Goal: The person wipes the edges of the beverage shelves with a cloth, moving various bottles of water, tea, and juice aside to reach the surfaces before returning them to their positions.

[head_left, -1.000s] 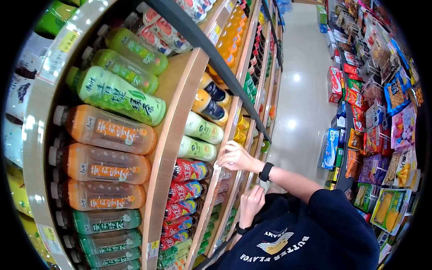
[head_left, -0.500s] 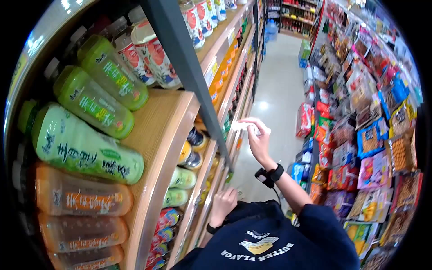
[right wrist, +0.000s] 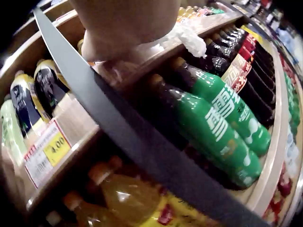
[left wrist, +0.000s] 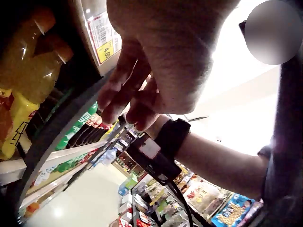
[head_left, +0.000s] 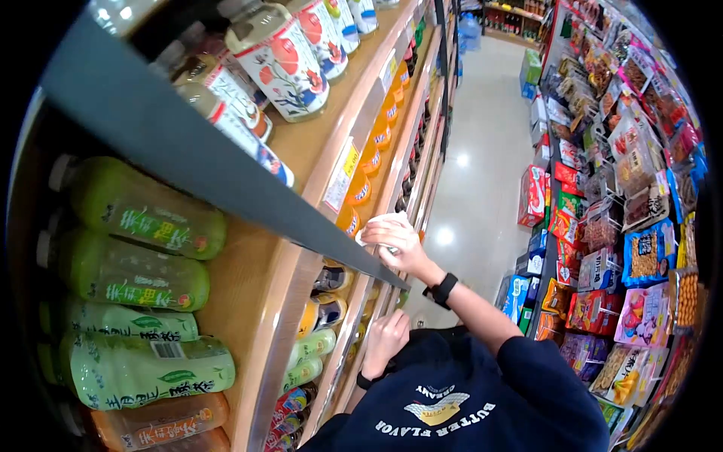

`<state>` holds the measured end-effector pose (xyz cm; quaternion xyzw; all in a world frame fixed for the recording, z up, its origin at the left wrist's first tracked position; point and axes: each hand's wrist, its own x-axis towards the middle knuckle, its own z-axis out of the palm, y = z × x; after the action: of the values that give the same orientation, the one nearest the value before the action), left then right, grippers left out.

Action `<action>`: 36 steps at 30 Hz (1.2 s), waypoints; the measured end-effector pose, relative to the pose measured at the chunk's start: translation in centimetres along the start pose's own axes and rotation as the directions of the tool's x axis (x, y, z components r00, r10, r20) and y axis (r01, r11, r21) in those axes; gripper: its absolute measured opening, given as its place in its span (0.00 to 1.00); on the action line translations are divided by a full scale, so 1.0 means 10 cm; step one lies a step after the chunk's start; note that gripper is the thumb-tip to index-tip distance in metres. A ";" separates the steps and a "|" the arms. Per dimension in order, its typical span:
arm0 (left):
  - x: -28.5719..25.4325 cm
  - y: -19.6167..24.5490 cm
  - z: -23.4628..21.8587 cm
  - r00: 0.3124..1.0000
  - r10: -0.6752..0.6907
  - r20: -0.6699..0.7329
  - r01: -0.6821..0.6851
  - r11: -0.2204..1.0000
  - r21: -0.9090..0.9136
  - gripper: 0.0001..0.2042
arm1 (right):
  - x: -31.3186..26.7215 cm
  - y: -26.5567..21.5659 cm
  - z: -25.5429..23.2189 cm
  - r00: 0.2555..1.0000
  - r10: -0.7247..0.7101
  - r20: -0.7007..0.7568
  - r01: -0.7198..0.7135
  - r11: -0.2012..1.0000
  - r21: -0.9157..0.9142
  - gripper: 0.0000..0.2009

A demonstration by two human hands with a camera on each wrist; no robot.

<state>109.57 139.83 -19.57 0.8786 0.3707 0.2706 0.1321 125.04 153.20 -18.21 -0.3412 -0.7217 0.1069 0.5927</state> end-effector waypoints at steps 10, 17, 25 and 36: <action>0.87 0.27 0.46 0.991 -0.130 -0.035 0.133 0.986 0.105 0.02 | 0.27 0.65 -0.26 0.979 -0.206 0.003 0.197 0.939 0.283 0.13; 1.81 0.44 0.71 0.978 -0.095 -0.187 0.131 0.973 0.191 0.06 | 0.57 1.25 -0.63 0.982 -0.185 0.022 0.165 0.917 0.363 0.13; 2.52 0.16 0.46 0.722 -0.484 -0.495 0.565 0.825 0.017 0.19 | 0.62 1.47 -0.75 0.971 -0.211 0.112 0.155 0.914 0.374 0.14; 2.93 -0.15 0.82 0.778 -0.404 -0.481 0.607 0.681 0.410 0.28 | 0.69 1.76 -0.84 0.976 -0.162 0.147 0.120 0.957 0.263 0.12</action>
<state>130.40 161.80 -15.90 0.6750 0.6807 0.2579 -0.1204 138.89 168.50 -20.34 -0.2002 -0.7719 0.1835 0.5748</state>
